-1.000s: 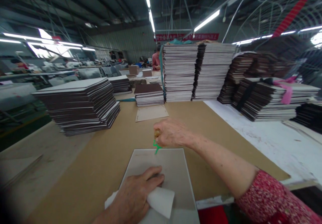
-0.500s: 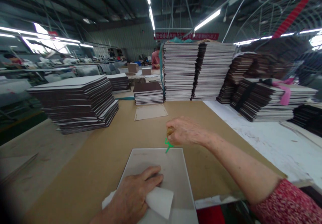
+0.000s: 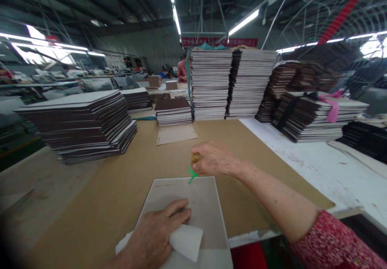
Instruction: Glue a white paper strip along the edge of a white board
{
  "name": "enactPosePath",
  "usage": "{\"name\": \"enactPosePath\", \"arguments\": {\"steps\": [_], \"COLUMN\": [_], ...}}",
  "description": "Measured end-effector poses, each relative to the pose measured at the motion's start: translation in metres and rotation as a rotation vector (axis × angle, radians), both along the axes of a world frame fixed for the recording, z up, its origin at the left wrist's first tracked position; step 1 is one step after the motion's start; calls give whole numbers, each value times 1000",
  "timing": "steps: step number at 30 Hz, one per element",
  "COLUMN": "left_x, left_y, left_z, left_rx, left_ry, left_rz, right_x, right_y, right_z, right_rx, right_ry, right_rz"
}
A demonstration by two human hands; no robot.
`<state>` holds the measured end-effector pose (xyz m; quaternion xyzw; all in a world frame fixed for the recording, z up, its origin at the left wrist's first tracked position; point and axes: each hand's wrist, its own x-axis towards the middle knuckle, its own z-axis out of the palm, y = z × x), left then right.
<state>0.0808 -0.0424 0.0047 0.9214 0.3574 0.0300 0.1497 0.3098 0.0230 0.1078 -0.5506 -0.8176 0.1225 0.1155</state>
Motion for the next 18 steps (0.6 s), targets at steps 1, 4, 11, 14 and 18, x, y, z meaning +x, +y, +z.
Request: {"name": "enactPosePath", "arguments": {"steps": [1,4,11,14,18], "left_x": [0,1,1,0,0], "left_y": [1,2,0,0,1], "left_z": [-1,-2,3,3,2], "left_rx": [3,7,5,2,4], "left_ry": [-1,-14,-4,4,9], "left_rz": [0,-11,-12,-24,-20], "right_x": [-2,-5,28,46,60], "right_y": [0,1,-2,-6,-13], "right_z": [-1,-4,-3,-2,-2], "right_rx": [0,-8,-51,-89,-110], "right_ry": [11,35,22,22,35], "right_rz": [9,25,-40,-75,-107]}}
